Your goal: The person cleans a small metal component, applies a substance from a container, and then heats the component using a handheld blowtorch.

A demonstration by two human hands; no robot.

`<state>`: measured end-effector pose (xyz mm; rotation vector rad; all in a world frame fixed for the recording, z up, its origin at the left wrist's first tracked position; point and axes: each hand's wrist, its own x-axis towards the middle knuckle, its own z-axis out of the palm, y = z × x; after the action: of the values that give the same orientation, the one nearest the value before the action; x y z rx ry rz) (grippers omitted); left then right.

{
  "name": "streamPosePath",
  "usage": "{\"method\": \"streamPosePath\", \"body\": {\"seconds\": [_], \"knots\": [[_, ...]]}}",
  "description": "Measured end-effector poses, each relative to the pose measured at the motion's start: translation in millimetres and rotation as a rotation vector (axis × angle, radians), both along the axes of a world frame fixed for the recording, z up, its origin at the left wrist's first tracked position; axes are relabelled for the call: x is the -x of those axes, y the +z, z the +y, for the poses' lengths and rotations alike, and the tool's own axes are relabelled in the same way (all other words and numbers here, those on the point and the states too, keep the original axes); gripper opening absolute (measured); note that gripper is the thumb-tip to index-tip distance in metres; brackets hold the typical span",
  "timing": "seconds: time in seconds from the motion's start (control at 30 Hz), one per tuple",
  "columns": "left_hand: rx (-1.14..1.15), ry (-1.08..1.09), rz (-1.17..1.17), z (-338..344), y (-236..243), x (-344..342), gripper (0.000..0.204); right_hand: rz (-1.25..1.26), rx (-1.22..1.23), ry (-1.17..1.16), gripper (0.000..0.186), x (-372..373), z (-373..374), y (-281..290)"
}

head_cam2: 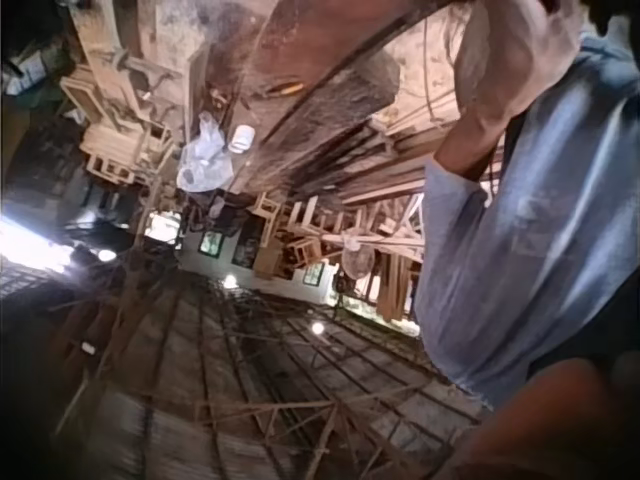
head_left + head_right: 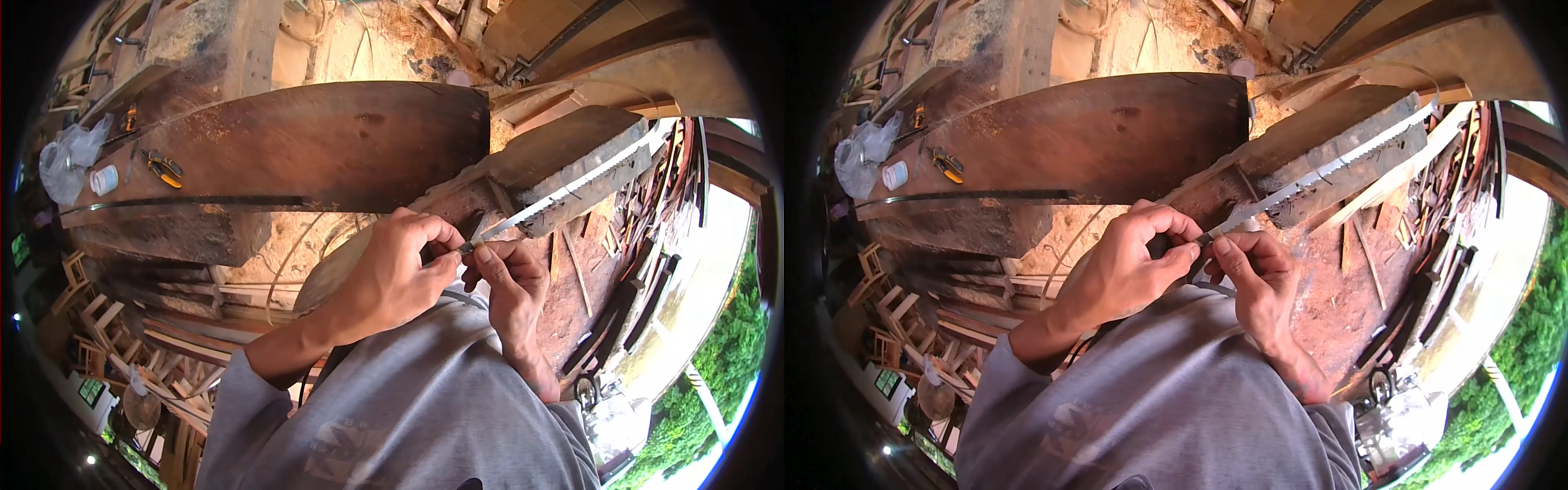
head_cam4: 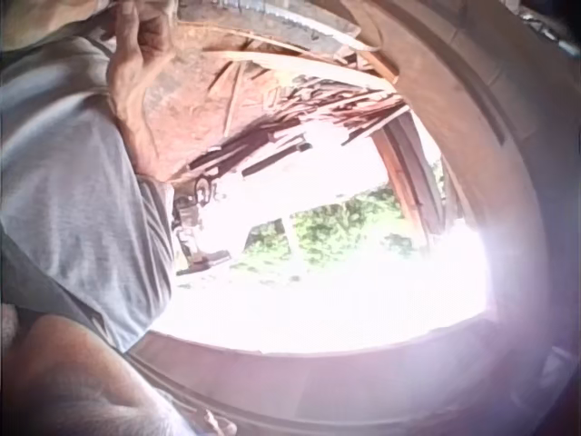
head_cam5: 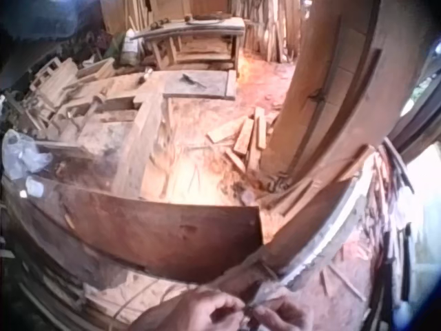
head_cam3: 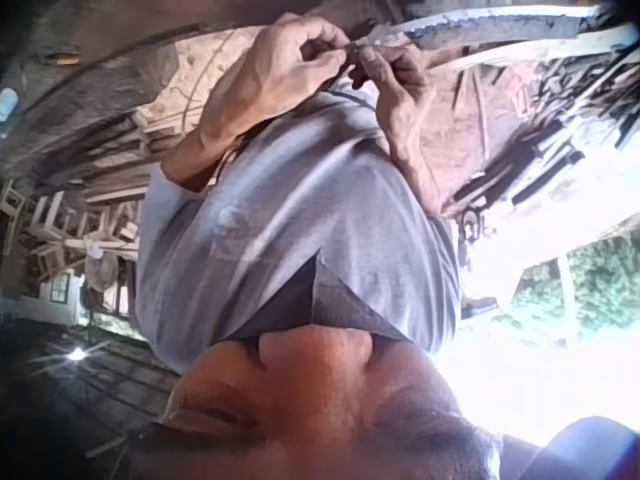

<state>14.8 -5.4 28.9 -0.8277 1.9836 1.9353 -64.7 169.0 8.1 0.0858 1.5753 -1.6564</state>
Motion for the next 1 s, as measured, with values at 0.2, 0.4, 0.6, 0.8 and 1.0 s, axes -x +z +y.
{"method": "streamPosePath", "body": {"seconds": [0.2, 0.4, 0.6, 0.8, 1.0], "knots": [[0.097, 0.009, 0.085, 2.4, -4.9, -1.0, 0.015, -0.011, -0.014, 0.026, 0.012, 4.8, 1.2, 1.2], [0.111, 0.014, 0.107, 4.2, -6.6, -0.2, 0.012, -0.009, -0.028, 0.052, 0.010, 6.6, 3.6, 2.4], [0.110, 0.022, 0.109, 5.2, -6.0, 0.7, 0.010, -0.009, -0.060, 0.070, 0.009, 7.5, 3.8, 6.0], [0.160, 0.029, 0.128, 5.5, -9.0, -0.1, 0.009, 0.214, -0.226, 0.184, 0.012, 10.2, 7.1, 7.5], [0.156, 0.065, 0.134, 7.8, -9.0, 0.2, 0.010, 0.569, -0.137, 0.160, 0.026, 3.6, 14.0, 2.7]]}}
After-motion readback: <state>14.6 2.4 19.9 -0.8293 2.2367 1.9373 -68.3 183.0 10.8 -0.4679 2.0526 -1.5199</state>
